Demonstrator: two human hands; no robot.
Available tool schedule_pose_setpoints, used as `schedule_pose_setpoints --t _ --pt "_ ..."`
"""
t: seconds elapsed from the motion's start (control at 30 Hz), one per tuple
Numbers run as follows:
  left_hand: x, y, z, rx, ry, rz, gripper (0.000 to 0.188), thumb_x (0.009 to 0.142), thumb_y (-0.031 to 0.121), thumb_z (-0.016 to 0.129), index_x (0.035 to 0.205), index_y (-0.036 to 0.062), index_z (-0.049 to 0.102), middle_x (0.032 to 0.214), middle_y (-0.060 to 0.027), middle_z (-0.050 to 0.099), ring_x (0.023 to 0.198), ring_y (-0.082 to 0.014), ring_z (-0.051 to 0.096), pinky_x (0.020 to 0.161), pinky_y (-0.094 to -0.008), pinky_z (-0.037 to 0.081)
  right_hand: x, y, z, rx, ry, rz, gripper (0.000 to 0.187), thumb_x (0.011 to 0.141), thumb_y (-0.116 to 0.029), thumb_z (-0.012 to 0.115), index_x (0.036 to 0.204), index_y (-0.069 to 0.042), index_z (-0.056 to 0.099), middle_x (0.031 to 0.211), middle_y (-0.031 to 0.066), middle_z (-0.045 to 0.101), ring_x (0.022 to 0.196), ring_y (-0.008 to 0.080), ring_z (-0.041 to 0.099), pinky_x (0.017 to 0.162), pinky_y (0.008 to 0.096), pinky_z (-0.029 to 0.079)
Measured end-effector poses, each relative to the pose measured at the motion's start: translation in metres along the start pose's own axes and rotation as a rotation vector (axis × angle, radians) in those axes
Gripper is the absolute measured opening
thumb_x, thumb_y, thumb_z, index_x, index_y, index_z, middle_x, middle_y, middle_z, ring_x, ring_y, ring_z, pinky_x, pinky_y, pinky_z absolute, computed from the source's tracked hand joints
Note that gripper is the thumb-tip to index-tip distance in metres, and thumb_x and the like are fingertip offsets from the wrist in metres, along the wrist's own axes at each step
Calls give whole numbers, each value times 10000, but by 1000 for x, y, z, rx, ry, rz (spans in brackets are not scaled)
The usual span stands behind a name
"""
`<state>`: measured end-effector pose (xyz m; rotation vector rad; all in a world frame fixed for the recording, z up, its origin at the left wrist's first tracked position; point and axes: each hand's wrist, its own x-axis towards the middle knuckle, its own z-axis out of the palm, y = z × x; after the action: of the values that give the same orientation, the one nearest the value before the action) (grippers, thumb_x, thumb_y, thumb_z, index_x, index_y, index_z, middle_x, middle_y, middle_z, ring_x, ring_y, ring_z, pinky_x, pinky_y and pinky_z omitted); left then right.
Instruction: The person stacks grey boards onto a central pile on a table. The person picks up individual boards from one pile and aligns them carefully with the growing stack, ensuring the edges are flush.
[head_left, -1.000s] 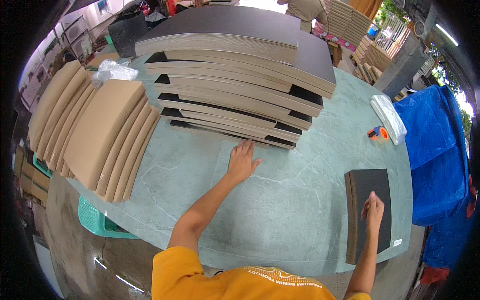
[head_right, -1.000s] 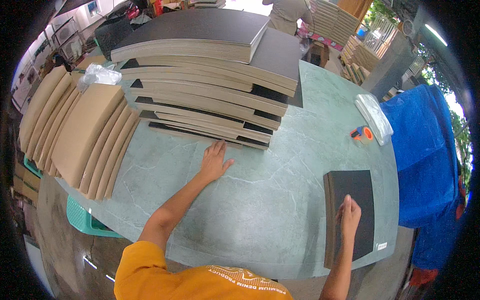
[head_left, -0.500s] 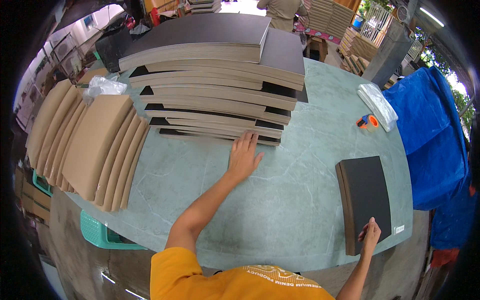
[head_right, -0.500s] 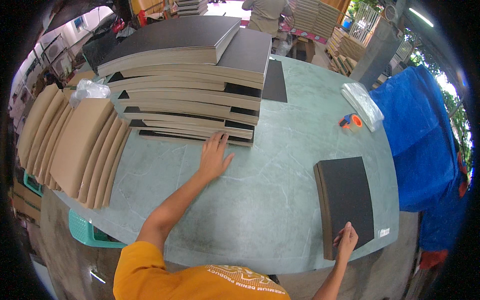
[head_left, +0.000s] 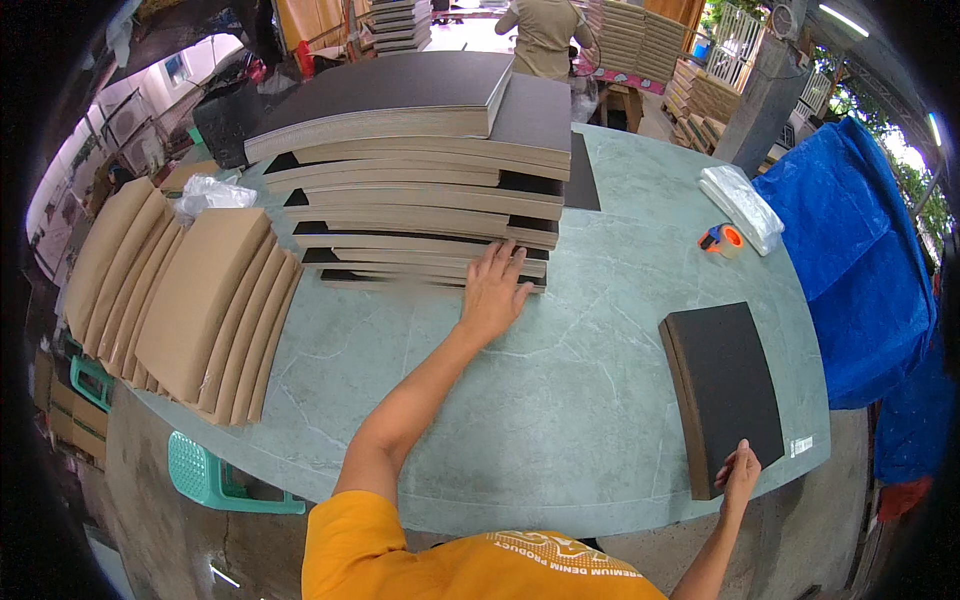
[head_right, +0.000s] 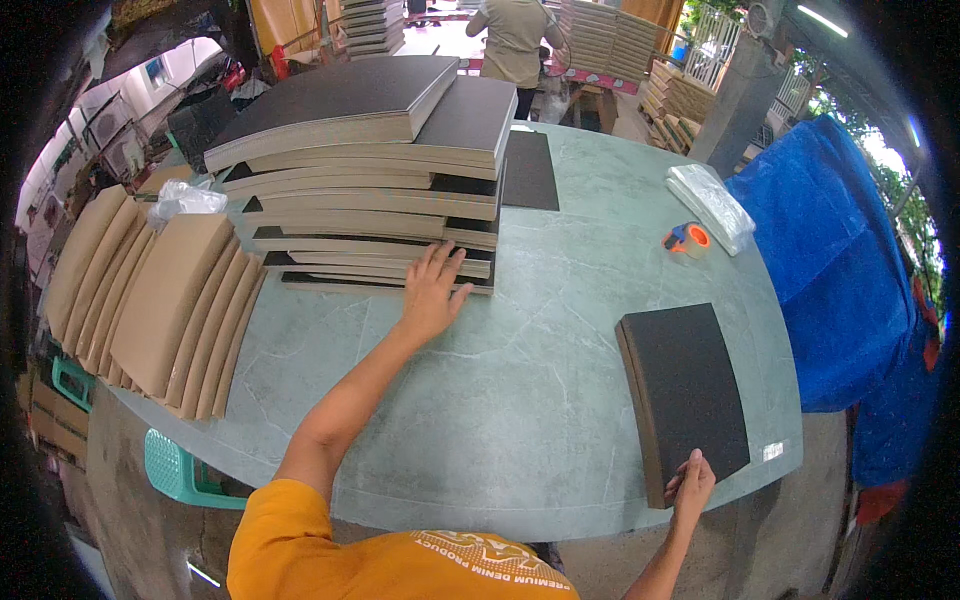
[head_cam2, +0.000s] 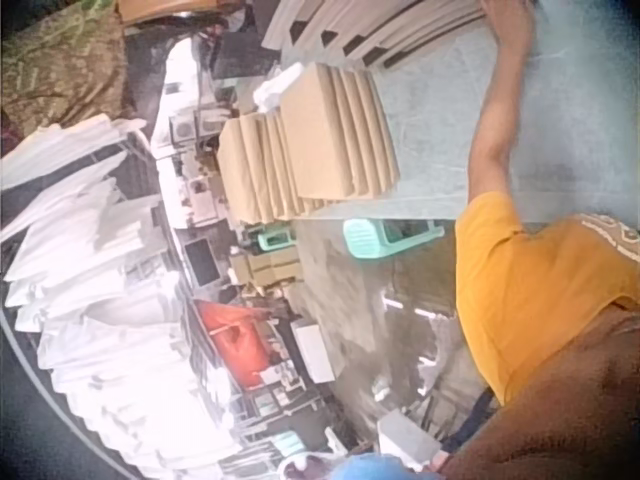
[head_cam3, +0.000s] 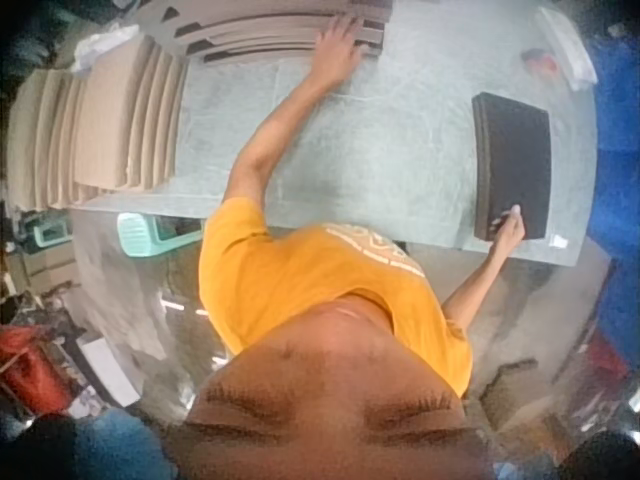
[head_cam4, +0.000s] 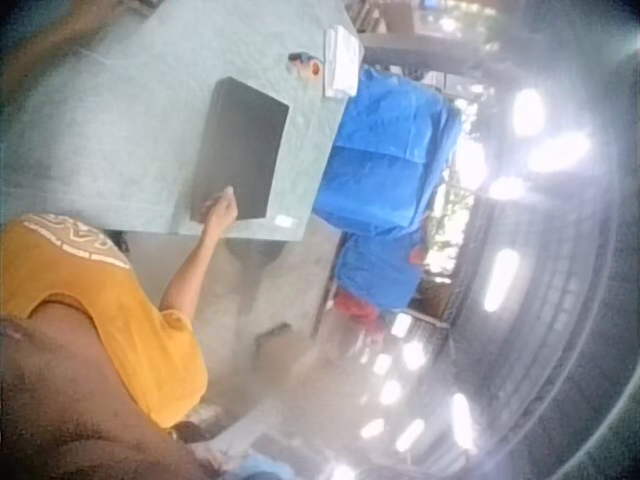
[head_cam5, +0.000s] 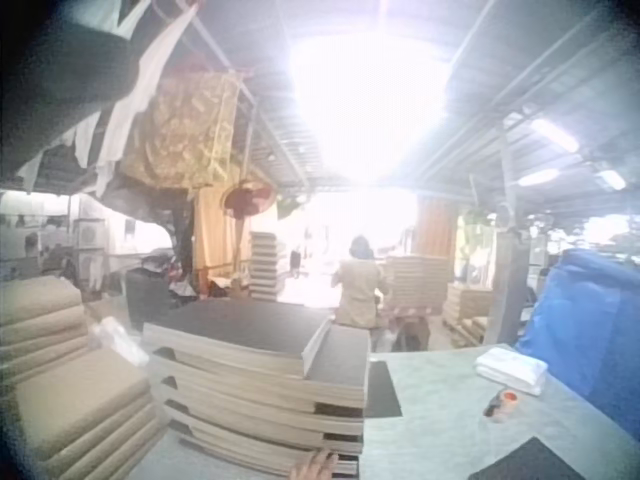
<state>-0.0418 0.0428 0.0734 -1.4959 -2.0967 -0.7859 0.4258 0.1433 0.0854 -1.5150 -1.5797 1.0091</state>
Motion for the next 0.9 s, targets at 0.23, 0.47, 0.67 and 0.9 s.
schedule_pose_setpoints --t 0.23,0.47,0.67,0.9 --pt "14 -6 -21 -63 318 -115 544 760 229 608 1237 47 419 1181 -158 422 1101 -343 379 894 -452 302 -4 18 -25 23 25 14 439 897 -414 436 606 -85 435 480 -4 404 365 77 418 316 211 331" --pt "43 14 -33 74 318 -58 589 802 322 573 1280 44 370 1174 -166 427 1053 -348 393 895 -453 290 -3 34 -39 74 25 15 435 894 -407 445 603 -85 435 468 2 406 365 79 423 317 213 323" --pt "54 -11 -51 22 421 -198 599 836 403 515 1293 48 363 1126 -184 441 1036 -334 400 905 -455 272 -3 52 -66 60 132 62 442 889 -418 453 611 -74 436 466 14 415 359 89 417 318 223 315" --pt "86 24 -51 81 441 -152 584 843 433 498 1290 76 381 1059 -195 448 1007 -340 416 901 -457 295 9 80 -101 118 141 62 445 890 -412 451 617 -60 436 467 24 421 351 101 410 317 231 313"
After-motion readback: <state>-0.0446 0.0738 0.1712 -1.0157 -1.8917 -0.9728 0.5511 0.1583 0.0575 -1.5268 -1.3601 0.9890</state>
